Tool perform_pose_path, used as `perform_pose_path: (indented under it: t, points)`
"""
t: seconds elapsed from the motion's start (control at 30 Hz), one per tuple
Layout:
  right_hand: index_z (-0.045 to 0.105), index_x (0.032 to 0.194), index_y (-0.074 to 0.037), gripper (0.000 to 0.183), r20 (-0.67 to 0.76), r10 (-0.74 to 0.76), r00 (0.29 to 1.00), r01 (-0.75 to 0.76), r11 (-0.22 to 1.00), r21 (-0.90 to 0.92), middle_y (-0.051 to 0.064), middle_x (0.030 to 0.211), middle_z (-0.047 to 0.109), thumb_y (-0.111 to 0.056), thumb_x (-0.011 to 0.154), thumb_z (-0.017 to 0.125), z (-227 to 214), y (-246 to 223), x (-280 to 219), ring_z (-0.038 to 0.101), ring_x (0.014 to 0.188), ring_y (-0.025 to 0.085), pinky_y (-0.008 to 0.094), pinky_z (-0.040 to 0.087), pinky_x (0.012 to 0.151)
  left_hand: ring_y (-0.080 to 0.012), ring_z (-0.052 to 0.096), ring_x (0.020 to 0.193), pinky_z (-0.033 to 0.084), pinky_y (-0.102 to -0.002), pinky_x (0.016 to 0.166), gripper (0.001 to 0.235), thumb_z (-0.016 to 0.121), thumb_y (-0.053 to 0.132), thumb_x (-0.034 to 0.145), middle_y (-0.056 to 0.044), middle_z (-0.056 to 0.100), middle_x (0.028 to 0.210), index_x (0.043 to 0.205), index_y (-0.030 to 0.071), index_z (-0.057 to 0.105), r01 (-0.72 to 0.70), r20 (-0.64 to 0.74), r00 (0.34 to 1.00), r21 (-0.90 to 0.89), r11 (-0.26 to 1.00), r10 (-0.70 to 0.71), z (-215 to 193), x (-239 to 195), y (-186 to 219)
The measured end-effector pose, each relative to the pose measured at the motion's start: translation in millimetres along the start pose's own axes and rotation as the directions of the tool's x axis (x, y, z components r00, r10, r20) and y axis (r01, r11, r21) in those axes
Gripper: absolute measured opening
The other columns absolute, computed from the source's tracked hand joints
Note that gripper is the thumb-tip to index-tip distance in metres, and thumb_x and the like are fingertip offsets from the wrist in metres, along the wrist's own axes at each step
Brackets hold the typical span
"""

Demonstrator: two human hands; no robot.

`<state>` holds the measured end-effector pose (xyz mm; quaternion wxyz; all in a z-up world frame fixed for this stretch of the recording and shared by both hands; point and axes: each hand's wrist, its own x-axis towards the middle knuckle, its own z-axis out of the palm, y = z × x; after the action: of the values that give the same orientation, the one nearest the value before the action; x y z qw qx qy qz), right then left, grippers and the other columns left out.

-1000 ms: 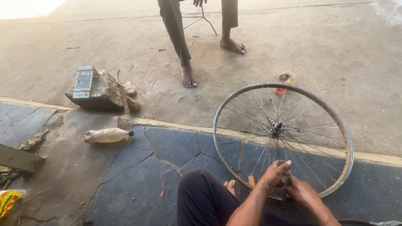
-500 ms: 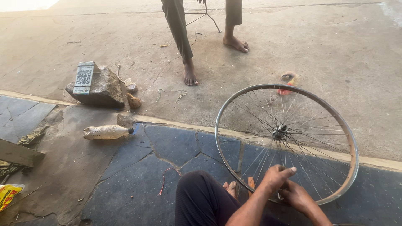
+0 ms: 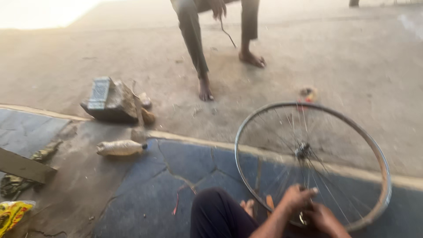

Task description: The person sits on the ground and uses a spoke wrench to tighten the nipples on a bicycle wheel. They rotate the wheel to access different spokes and continue adjusting the tension.

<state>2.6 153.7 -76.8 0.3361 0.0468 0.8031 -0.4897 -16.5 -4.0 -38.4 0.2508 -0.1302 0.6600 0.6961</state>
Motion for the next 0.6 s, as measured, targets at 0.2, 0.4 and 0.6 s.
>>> perform_pose_path:
  t: [0.2, 0.4, 0.6]
  points:
    - [0.076, 0.109, 0.0, 0.025, -0.105, 0.041, 0.994, -0.059, 0.983, -0.173, 0.013, 0.09, 0.078, -0.012, 0.088, 0.067, -4, 4, 2, 0.076, 0.08, 0.024, 0.038, 0.059, 0.073, -0.0275, 0.072, 0.097, 0.059, -0.036, 0.077, 0.086, 0.077, 0.047, 0.088, -0.026, 0.069, 0.118, 0.147, -0.007, 0.045, -0.073, -0.062, 0.995, 0.085, 0.994, 0.078, 3, -40, 23]
    - [0.079, 0.109, 0.0, 0.027, -0.077, 0.108, 0.991, -0.112, 0.992, -0.056, 0.018, 0.088, 0.081, -0.01, 0.088, 0.067, -7, 4, 1, 0.076, 0.073, 0.029, 0.041, 0.058, 0.068, -0.0301, 0.072, 0.104, 0.061, -0.039, 0.082, 0.08, 0.076, 0.046, 0.089, -0.028, 0.066, 0.122, 0.143, -0.009, 0.052, -0.07, -0.044, 0.996, 0.111, 0.991, 0.076, 4, -46, 28]
    - [0.078, 0.108, -0.003, 0.029, -0.156, 0.031, 0.987, -0.088, 0.922, -0.376, 0.016, 0.095, 0.08, -0.016, 0.089, 0.062, -4, 3, 6, 0.077, 0.088, 0.032, 0.044, 0.06, 0.079, -0.0342, 0.072, 0.109, 0.059, -0.042, 0.09, 0.081, 0.074, 0.05, 0.089, -0.03, 0.068, 0.122, 0.14, -0.009, 0.054, -0.086, -0.049, 0.994, 0.193, 0.977, 0.097, 3, -47, 28]
